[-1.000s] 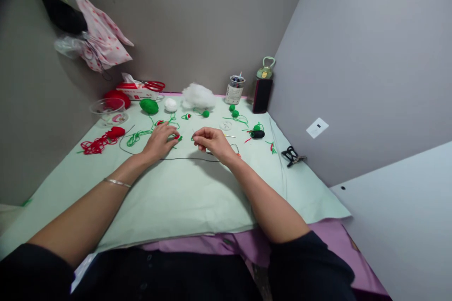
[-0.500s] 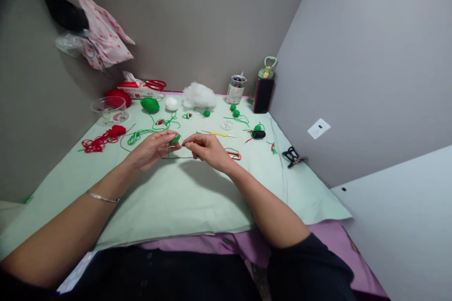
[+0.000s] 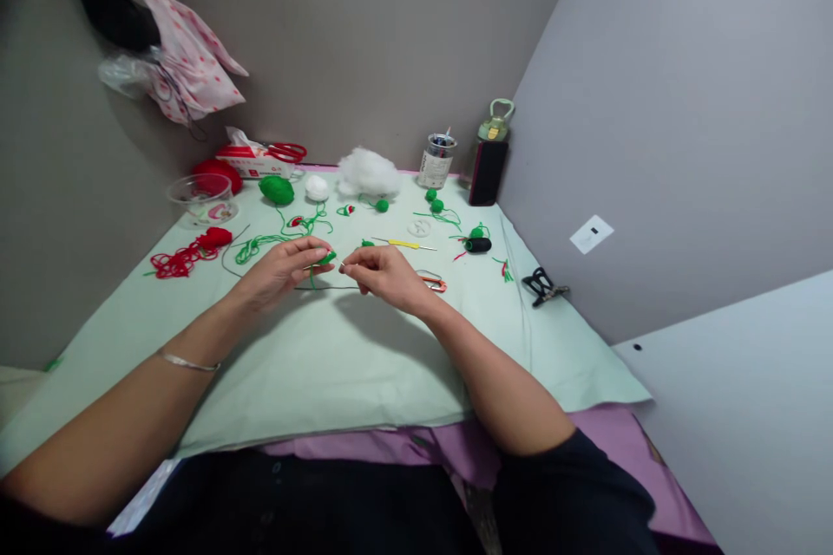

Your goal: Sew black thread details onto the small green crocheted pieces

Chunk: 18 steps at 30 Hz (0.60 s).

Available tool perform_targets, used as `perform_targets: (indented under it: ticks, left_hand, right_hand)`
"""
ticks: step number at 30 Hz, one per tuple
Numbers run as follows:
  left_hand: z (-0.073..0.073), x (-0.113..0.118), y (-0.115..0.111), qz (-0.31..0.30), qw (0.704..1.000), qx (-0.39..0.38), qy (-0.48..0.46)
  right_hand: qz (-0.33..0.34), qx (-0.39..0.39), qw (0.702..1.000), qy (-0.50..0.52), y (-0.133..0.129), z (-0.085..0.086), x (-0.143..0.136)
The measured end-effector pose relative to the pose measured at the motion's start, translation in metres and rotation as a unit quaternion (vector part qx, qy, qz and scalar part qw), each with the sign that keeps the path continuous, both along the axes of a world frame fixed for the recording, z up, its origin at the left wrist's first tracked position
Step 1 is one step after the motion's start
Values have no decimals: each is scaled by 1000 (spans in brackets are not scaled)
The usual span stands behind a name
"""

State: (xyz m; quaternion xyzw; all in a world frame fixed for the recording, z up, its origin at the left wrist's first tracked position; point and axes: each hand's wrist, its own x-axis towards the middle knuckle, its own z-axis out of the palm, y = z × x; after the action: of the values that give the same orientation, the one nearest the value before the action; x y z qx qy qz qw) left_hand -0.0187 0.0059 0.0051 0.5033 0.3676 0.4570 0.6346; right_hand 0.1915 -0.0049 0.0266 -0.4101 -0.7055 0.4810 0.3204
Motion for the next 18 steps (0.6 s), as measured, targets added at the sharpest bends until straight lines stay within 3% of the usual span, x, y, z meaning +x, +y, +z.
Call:
perform_targets:
  ticks: [7, 13, 18]
  left_hand:
    - [-10, -4, 5, -5, 990, 56, 126]
    - [-3, -3, 3, -41, 999, -5, 24]
    - [0, -4, 1, -56, 998, -21, 0]
  right_hand:
    - [5, -8, 1000, -18, 2, -2, 1]
    - [18, 16, 1000, 17, 6, -5, 5]
    - [34, 18, 999, 39, 8, -8, 7]
